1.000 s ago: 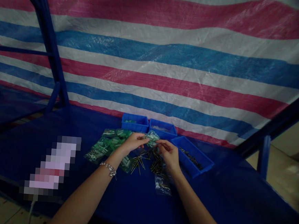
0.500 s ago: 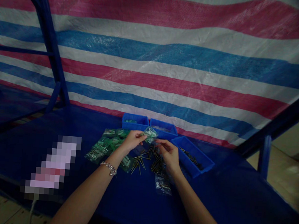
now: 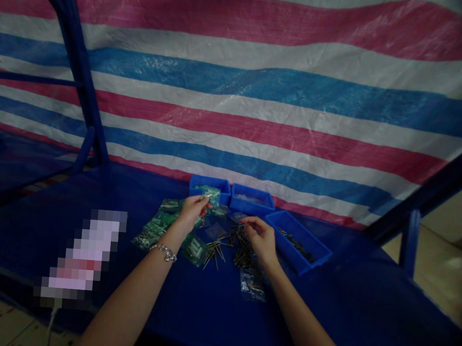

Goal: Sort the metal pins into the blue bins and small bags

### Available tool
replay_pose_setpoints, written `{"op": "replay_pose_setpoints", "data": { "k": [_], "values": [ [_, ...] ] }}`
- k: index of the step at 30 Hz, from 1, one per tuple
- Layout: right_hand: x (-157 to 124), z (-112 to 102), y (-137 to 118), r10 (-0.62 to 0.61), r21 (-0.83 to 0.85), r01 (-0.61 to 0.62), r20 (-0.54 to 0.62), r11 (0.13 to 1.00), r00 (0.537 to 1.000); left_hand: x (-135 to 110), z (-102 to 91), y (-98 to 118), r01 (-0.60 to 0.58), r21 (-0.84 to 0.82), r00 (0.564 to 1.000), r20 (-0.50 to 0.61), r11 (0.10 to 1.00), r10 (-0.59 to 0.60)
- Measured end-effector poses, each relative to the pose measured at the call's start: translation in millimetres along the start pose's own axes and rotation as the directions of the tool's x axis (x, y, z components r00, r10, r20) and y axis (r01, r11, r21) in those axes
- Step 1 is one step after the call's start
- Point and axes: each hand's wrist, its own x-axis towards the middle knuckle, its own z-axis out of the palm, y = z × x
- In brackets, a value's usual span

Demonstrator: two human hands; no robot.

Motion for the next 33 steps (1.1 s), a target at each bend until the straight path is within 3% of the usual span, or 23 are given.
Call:
{"op": "replay_pose_setpoints", "data": {
  "k": [7, 20, 28, 33],
  "values": [
    [1.7, 0.2, 2.8, -0.021, -0.037, 0.022, 0.009, 0.999, 1.000, 1.4, 1.0, -2.8, 0.067, -0.107, 0.998, -0.005, 0.992, -0.068],
    [2.7, -1.0, 6.1, -0.025, -0.050, 0.026, 0.017, 0.998, 1.000, 15.3, -9.9, -9.1, 0.068, -0.437, 0.988, 0.153, 0.897, -0.001],
    [2.8, -0.9, 8.0, -0.019, -0.050, 0.020, 0.035, 0.999, 0.999, 9.9, -6.7, -2.1, 0.067, -0.401, 0.997, 0.052, 0.914, -0.050],
    [2.8, -0.6, 7.7, -0.023, -0.055, 0.025, 0.035, 0.998, 0.999, 9.3, -7.2, -1.7, 0.049, -0.407, 0.998, 0.049, 0.912, -0.032]
  ]
}}
